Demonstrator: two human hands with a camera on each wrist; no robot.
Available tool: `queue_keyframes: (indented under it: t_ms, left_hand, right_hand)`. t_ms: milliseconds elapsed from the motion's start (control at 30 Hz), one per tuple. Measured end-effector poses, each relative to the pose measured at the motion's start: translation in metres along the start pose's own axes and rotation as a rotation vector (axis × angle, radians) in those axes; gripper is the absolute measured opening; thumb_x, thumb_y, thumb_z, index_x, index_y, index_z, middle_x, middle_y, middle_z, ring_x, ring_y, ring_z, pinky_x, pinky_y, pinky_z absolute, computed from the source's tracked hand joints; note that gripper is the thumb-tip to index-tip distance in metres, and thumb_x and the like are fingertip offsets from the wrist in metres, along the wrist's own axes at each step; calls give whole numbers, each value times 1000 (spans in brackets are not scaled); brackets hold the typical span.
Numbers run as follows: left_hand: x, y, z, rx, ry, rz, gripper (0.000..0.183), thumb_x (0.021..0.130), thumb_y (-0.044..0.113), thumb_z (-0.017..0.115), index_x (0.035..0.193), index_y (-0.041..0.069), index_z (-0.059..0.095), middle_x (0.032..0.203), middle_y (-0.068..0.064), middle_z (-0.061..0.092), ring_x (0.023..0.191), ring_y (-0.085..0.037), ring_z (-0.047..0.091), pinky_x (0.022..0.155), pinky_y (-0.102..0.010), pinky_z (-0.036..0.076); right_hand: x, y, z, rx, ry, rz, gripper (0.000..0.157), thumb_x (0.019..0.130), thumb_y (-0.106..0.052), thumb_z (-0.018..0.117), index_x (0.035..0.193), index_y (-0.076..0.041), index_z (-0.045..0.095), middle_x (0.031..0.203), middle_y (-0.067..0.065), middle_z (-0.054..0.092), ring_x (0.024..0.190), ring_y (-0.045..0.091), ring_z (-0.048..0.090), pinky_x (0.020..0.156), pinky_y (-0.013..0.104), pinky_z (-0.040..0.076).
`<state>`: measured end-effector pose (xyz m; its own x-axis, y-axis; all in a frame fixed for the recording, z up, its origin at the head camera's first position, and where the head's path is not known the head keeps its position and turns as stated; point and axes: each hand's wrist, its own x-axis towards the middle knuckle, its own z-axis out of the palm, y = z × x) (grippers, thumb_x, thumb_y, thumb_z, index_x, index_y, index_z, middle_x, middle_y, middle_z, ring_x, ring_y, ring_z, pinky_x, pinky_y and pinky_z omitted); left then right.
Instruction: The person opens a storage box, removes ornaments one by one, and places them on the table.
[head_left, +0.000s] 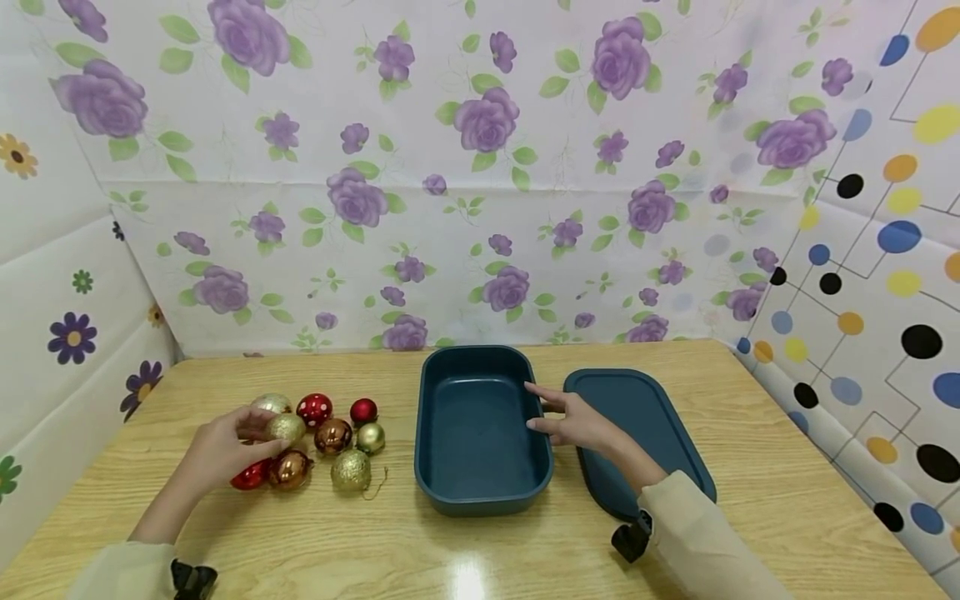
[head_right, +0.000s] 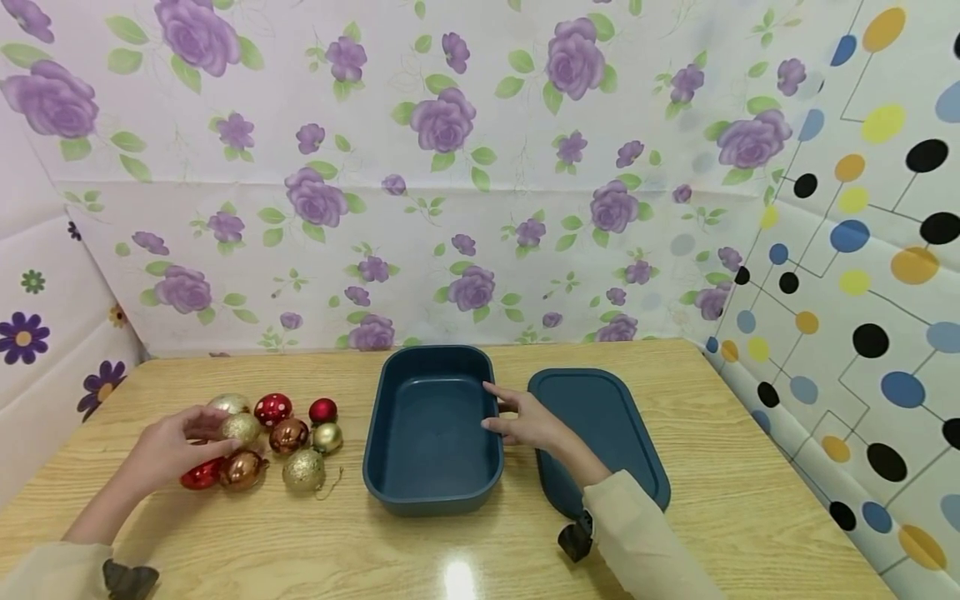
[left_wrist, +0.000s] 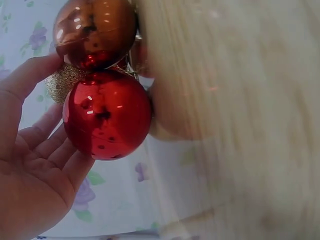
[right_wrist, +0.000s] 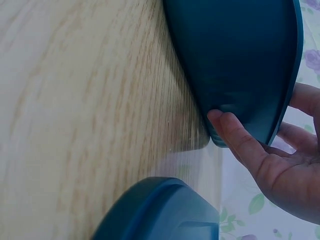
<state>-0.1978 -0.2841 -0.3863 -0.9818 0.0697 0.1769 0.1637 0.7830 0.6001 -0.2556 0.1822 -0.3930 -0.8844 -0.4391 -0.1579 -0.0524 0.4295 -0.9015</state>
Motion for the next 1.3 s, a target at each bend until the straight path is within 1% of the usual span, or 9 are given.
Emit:
queue_keyframes:
  t_ms: [267,333,400,500,567,700,867,1100,1300]
  left_hand:
    - [3,-4,3,51,-28,-26,51,75,32,74,106,-6,60,91,-15,66,83,-29,62,71,-42,50]
    - [4,-4,4,66,-35,-31,50,75,31,74,106,-6,60,90,-15,66,82,-29,62,71,-43,50]
    - [4,-5,5,73,-42,-31,49,75,30,74,106,-6,60,91,-16,66,83,-30,62,71,-44,49]
    - [5,-6,5,81,-49,-27,48,75,29,74,105,-6,61,91,-17,65,83,-31,62,71,-45,49]
    - [5,-7,6,77,-56,-27,49,75,30,74,105,-6,61,92,-18,65,83,-31,62,72,-45,49]
    - [6,-8,6,73,-71,-38,53,75,33,74,107,-6,61,96,-21,64,85,-32,62,72,-45,50]
    - [6,-8,6,77,-73,-44,55,74,35,74,107,-6,60,96,-21,64,85,-32,62,72,-45,50]
    - [3,-5,2,77,-69,-42,58,75,37,73,109,-7,59,96,-20,65,84,-31,63,73,-44,50]
    - [3,2,-5,100,-51,-34,57,77,38,71,108,-8,60,94,-20,66,84,-32,63,73,-45,50]
  right_hand:
    - [-1,0,0,-8,-5,-12,70,87,-25,62,145,-17,25,143,28,25,128,38,33,72,41,51]
    - [-1,0,-1,-13,-6,-17,69,87,-25,62,145,-17,25,142,29,26,124,36,39,72,41,51]
    - [-2,0,-1,-16,-11,-23,69,87,-25,61,145,-16,25,141,30,27,111,32,52,69,40,51]
    - [-1,0,-1,-24,-17,-30,69,88,-25,61,146,-16,24,140,32,28,91,26,59,65,40,49]
    - [-1,0,0,-17,-16,-25,70,87,-27,62,146,-17,25,140,31,27,94,27,58,65,40,50]
    - [-1,1,0,-18,-6,-17,70,87,-28,62,145,-19,26,141,30,27,110,32,51,65,40,50]
    - [0,0,0,-28,-4,-22,69,87,-29,62,145,-19,26,140,30,28,107,30,53,65,39,50]
    - [-1,1,0,-33,-4,-48,68,86,-33,61,144,-16,30,140,28,31,122,36,42,73,40,52]
    - [-3,4,-4,-8,-13,-89,65,88,-35,59,143,-14,31,139,29,32,118,36,46,82,41,51]
